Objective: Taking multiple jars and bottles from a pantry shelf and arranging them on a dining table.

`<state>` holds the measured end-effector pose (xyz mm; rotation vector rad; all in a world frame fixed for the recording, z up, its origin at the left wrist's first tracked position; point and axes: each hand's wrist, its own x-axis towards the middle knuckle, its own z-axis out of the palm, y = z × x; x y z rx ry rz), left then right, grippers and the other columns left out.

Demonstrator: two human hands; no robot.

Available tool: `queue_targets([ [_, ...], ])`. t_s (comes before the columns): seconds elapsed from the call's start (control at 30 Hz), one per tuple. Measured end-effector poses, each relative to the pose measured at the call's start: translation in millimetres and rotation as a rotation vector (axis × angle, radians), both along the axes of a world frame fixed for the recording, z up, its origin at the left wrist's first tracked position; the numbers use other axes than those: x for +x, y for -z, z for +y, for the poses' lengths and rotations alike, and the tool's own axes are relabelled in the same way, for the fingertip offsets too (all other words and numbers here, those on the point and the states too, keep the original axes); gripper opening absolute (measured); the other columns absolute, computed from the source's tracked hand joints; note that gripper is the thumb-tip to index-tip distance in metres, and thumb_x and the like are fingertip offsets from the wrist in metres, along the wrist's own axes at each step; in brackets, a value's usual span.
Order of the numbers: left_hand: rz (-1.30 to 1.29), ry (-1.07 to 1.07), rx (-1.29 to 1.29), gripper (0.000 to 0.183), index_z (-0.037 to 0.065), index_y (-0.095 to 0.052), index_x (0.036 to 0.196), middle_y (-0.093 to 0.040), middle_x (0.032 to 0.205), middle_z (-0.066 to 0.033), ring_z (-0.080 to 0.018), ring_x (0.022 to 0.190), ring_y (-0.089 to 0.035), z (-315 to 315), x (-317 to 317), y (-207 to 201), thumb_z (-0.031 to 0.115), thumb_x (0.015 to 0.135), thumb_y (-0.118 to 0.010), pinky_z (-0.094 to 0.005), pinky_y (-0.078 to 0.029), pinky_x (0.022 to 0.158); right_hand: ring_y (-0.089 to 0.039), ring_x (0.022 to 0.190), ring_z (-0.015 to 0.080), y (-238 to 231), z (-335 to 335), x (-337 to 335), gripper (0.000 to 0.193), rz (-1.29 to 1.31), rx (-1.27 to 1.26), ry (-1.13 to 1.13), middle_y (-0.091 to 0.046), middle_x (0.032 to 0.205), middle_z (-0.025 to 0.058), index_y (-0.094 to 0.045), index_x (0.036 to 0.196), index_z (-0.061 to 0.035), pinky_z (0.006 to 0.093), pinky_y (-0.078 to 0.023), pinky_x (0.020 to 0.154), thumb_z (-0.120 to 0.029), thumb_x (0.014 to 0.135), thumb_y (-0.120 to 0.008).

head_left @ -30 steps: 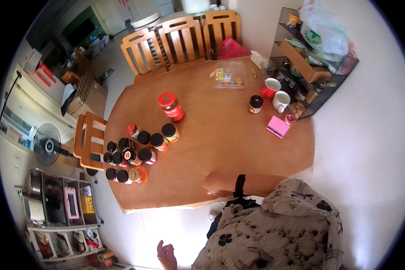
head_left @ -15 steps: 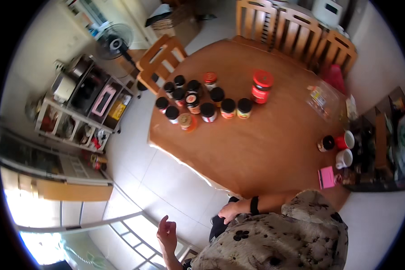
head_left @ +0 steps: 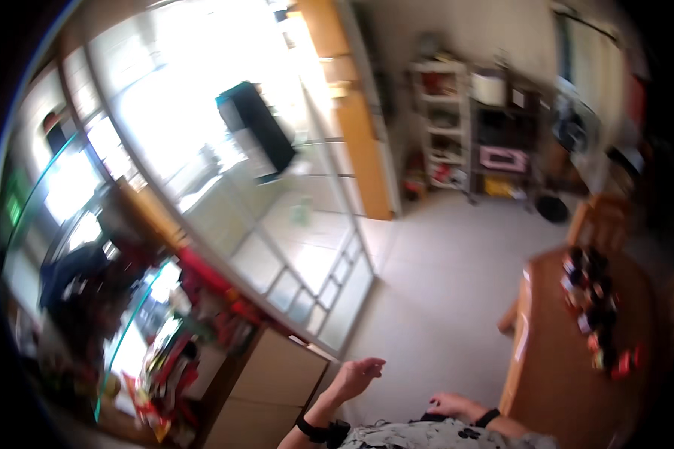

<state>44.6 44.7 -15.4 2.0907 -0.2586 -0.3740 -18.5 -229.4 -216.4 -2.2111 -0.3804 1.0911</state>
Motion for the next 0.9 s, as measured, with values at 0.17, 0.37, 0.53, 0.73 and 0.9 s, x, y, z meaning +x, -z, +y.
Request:
queue_targets([
  [0.17, 0.011, -0.272, -0.004, 0.023, 0.005, -0.062, 0.103, -0.065, 0.08, -0.0049, -0.0106, 0.075, -0.06, 86.9, -53.9, 0.4, 0.021, 0.088, -0.057, -0.0247, -0.048, 0.07, -0.056, 0.104, 0.0306, -39.5, 82.2, 36.5, 0.061, -0.058, 0.014, -0.267, -0.059, 0.112, 0.0166, -0.051, 0.121, -0.0048, 0.0373, -0.043, 0.09, -0.05, 0.08, -0.055],
  [0.37, -0.081, -0.532, -0.135, 0.023, 0.003, -0.063, 0.101, -0.063, 0.081, -0.002, -0.0082, 0.077, -0.057, 174.5, -101.9, -18.1, 0.022, 0.087, -0.06, -0.023, -0.046, 0.07, -0.059, 0.098, 0.0281, -88.6, 173.4, 78.1, 0.057, -0.203, 0.09, -0.469, -0.061, 0.108, 0.0161, -0.049, 0.122, -0.0044, 0.0356, -0.046, 0.085, -0.046, 0.083, -0.057],
  [0.53, -0.269, -0.674, 0.022, 0.025, 0.003, -0.062, 0.103, -0.065, 0.083, -0.0072, -0.0102, 0.076, -0.058, 228.1, -114.8, -68.0, 0.021, 0.086, -0.061, -0.0246, -0.047, 0.068, -0.059, 0.095, 0.028, -154.3, 228.9, 131.8, 0.054, -0.238, 0.147, -0.612, -0.063, 0.102, 0.0142, -0.049, 0.121, -0.0049, 0.0349, -0.046, 0.083, -0.044, 0.084, -0.056],
  [0.73, -0.607, -0.935, 0.35, 0.027, 0.003, -0.059, 0.106, -0.061, 0.091, -0.0096, -0.0171, 0.077, -0.06, 273.1, -136.3, -165.5, 0.016, 0.082, -0.063, -0.0278, -0.049, 0.069, -0.061, 0.087, 0.0253, -263.4, 293.2, 198.0, 0.046, -0.434, 0.192, -0.82, -0.064, 0.096, 0.0126, -0.051, 0.119, -0.0058, 0.0334, -0.048, 0.078, -0.035, 0.085, -0.059],
  [0.9, -0.882, -1.071, 0.833, 0.038, 0.003, -0.052, 0.114, -0.056, 0.105, -0.0148, -0.0306, 0.097, -0.055, 323.9, -148.8, -245.7, 0.013, 0.08, -0.064, -0.0368, -0.044, 0.084, -0.063, 0.085, 0.0247, -326.8, 334.8, 242.0, 0.042, -0.547, 0.325, -0.917, -0.065, 0.091, 0.0126, -0.053, 0.115, -0.0032, 0.033, -0.049, 0.074, -0.03, 0.084, -0.061],
])
